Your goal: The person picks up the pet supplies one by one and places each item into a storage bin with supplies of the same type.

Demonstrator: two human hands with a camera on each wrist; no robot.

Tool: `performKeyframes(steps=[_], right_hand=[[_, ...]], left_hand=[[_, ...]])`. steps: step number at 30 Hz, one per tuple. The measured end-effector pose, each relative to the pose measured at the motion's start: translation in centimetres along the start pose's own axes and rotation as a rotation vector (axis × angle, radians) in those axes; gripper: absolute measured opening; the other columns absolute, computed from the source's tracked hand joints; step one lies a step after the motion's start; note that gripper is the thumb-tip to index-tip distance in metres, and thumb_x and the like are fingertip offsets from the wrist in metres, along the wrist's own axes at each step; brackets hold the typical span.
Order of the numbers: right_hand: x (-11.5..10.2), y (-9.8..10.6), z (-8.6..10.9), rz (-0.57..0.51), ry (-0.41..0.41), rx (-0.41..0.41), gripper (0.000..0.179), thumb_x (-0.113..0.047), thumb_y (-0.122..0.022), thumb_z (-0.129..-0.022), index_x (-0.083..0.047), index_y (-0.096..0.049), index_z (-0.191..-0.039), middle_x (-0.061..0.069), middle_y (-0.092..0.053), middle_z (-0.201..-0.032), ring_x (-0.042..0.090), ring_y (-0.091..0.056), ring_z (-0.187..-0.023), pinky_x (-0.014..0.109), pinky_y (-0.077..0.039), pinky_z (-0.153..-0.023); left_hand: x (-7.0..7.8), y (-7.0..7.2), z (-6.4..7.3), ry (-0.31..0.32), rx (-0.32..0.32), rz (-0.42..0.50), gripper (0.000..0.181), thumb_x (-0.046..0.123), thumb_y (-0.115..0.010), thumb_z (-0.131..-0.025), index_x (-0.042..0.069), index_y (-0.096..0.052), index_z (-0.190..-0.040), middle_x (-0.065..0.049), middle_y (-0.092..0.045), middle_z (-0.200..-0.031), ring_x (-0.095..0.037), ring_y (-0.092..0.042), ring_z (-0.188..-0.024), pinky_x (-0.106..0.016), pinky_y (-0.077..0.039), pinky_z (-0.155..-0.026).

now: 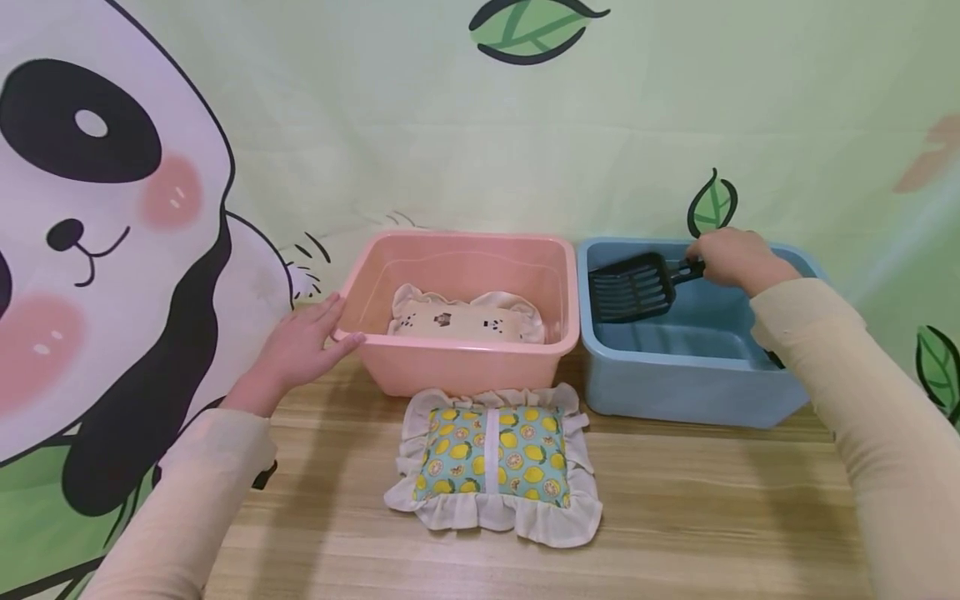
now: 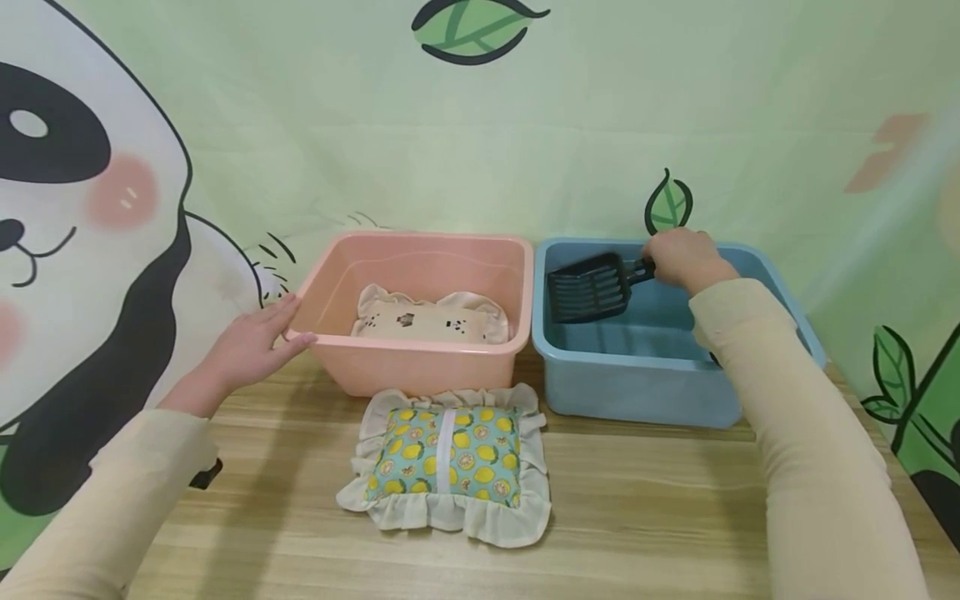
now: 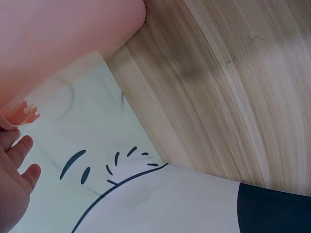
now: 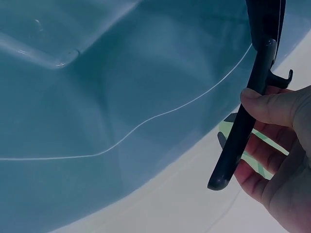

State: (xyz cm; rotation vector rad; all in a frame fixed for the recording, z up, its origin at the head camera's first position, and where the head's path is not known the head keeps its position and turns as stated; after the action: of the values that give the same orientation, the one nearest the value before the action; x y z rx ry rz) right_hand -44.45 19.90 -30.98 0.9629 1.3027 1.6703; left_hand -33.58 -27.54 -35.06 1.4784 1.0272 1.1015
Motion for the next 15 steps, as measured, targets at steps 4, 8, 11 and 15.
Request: performKeyframes(steps=[4, 8, 11, 15], right_hand=[[0.04, 0.0, -0.07, -0.006, 0.005, 0.004, 0.032, 0.005, -0.049, -0.079, 0.0, -0.061, -0.108, 0.025, -0.059, -0.106, 0.035, -0.057, -0.085, 0.04, -0.045, -0.056], [0.0, 0.02, -0.14, -0.013, 0.002, 0.011, 0.029, 0.005, -0.049, -0.079, -0.001, -0.064, -0.103, 0.022, -0.061, -0.101, 0.029, -0.057, -0.08, 0.04, -0.045, -0.058], [-0.17, -0.02, -0.18, -0.005, 0.005, 0.005, 0.028, 0.005, -0.05, -0.08, -0.003, -0.065, -0.101, 0.02, -0.062, -0.099, 0.026, -0.056, -0.077, 0.039, -0.044, -0.057], [-0.44, -0.06, -0.32, 0.019, 0.021, -0.001, 0.026, 0.004, -0.049, -0.081, -0.007, -0.067, -0.096, 0.015, -0.064, -0.092, 0.023, -0.055, -0.072, 0.037, -0.043, -0.055]], left_hand=[[0.01, -0.05, 0.03, -0.001, -0.01, -0.001, 0.079, 0.058, -0.034, -0.086, 0.001, -0.021, -0.139, -0.018, -0.024, -0.144, -0.039, -0.027, -0.129, -0.054, -0.019, -0.104], [0.01, -0.05, 0.05, -0.002, -0.013, -0.003, 0.079, 0.058, -0.033, -0.087, 0.002, -0.021, -0.139, -0.018, -0.024, -0.144, -0.039, -0.026, -0.129, -0.054, -0.019, -0.104], [0.04, 0.01, 0.04, -0.005, -0.008, -0.006, 0.078, 0.058, -0.034, -0.087, 0.002, -0.022, -0.139, -0.018, -0.024, -0.144, -0.039, -0.027, -0.129, -0.054, -0.02, -0.103], [0.17, 0.04, -0.02, -0.003, -0.006, -0.003, 0.078, 0.057, -0.036, -0.087, 0.001, -0.022, -0.139, -0.018, -0.024, -0.144, -0.038, -0.027, -0.129, -0.054, -0.02, -0.104]])
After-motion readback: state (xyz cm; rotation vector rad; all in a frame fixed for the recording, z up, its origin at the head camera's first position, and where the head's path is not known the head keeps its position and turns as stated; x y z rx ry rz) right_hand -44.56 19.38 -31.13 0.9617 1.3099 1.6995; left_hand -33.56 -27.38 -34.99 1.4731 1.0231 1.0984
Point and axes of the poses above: each hand's wrist, its own z-axis away from the middle knuckle, its own y-axis out of the back of the hand, x = y × z, the point moved 10 cm from there along -z, towards the middle knuckle
